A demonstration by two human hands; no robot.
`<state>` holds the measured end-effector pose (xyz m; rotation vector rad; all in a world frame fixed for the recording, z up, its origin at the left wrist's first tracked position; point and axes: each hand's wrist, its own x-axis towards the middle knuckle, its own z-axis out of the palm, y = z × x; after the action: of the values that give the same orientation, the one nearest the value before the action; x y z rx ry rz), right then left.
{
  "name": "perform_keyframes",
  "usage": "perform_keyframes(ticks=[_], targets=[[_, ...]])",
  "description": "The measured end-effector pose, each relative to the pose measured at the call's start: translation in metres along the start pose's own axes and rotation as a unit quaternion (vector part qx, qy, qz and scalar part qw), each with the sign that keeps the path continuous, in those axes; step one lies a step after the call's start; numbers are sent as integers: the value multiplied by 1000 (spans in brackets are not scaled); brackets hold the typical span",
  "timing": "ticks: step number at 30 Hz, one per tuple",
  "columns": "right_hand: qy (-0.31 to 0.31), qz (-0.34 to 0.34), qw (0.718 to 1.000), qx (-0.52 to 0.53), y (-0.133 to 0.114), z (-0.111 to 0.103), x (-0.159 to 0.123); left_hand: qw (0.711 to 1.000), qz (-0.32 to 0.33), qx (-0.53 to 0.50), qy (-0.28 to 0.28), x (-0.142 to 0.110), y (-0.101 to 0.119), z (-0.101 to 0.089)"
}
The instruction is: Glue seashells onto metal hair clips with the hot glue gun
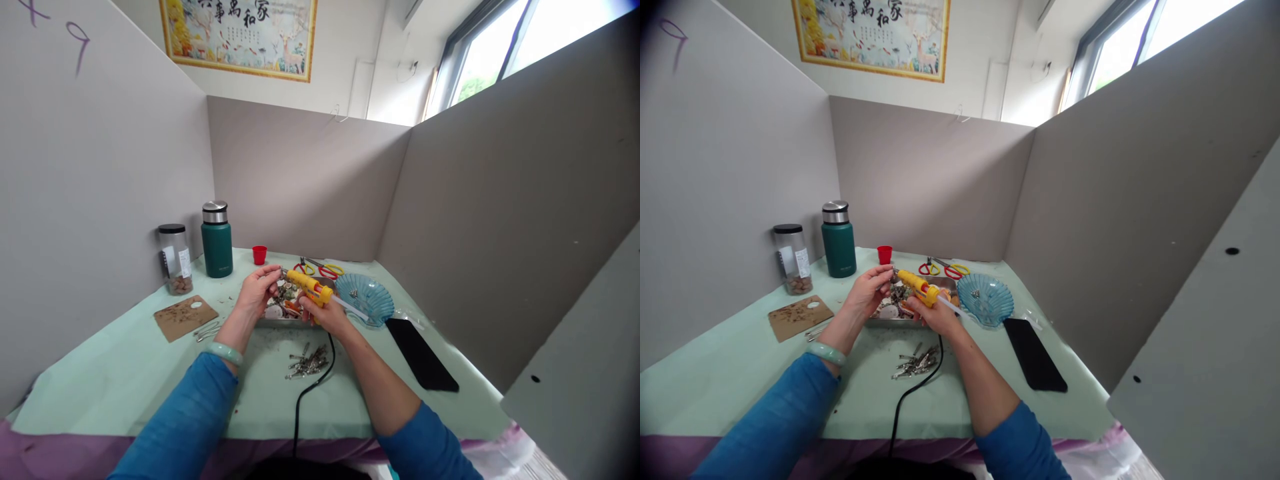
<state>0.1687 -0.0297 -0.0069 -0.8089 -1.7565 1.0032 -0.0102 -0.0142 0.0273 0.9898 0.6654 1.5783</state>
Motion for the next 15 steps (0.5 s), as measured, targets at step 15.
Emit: perform_keyframes(ticks=[15], targets=[[-10,12,1000,-26,3,-1,0,999,-13,-8,35,1,0,0]])
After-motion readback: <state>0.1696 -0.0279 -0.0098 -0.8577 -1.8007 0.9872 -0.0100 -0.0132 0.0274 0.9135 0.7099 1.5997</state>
